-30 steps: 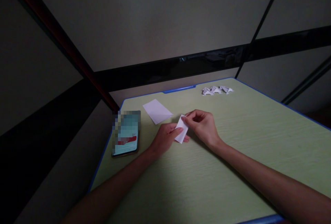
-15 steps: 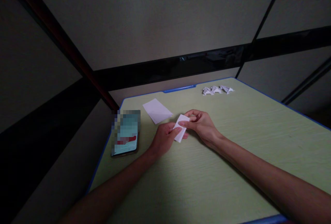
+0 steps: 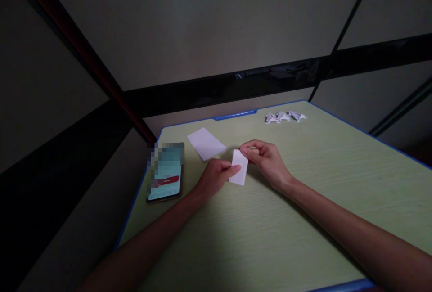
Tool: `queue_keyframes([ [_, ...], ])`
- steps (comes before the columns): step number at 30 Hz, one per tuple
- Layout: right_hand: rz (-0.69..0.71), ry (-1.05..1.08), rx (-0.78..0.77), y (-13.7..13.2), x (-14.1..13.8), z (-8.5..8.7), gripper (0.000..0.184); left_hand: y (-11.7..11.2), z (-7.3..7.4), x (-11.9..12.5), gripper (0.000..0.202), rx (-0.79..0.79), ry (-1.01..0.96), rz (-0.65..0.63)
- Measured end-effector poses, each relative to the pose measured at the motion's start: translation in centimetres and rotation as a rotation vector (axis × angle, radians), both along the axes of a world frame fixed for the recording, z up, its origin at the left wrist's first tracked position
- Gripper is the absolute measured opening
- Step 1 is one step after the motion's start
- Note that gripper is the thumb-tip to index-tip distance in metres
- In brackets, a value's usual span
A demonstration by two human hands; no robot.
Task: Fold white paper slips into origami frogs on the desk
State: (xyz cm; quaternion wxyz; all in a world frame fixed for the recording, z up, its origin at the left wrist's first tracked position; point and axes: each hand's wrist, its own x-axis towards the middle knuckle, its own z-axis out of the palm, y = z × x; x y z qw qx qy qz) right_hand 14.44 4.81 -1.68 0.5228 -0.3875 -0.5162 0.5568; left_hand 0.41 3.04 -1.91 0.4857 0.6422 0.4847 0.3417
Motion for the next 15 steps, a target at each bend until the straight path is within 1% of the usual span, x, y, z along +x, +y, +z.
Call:
queue_keyframes([
  [2, -0.033, -0.023, -0.002, -0.1, -0.1, 0.1, 0.017, 0.0, 0.0, 0.0, 0.03, 0.015, -0.009, 0.0],
  [4, -0.025, -0.038, -0.015, -0.1, -0.2, 0.2, 0.019, 0.0, -0.2, 0.1, 0.029, 0.018, -0.044, 0.033],
  [7, 0.075, -0.1, 0.002, -0.2, -0.3, -0.1, 0.026, 0.1, -0.4, 0.1, 0.027, -0.01, -0.114, 0.094],
  [9, 0.129, -0.166, 0.044, -0.1, -0.3, -0.5, 0.032, 0.1, -0.4, 0.2, 0.028, -0.027, -0.15, 0.088],
  [10, 0.134, -0.199, 0.069, -0.1, -0.3, -0.6, 0.034, 0.1, -0.3, 0.2, 0.029, -0.031, -0.165, 0.08],
  [15, 0.025, -0.347, 0.161, -0.1, -0.3, -1.0, 0.033, -0.1, -0.2, 0.8, 0.03, -0.064, -0.201, 0.057],
])
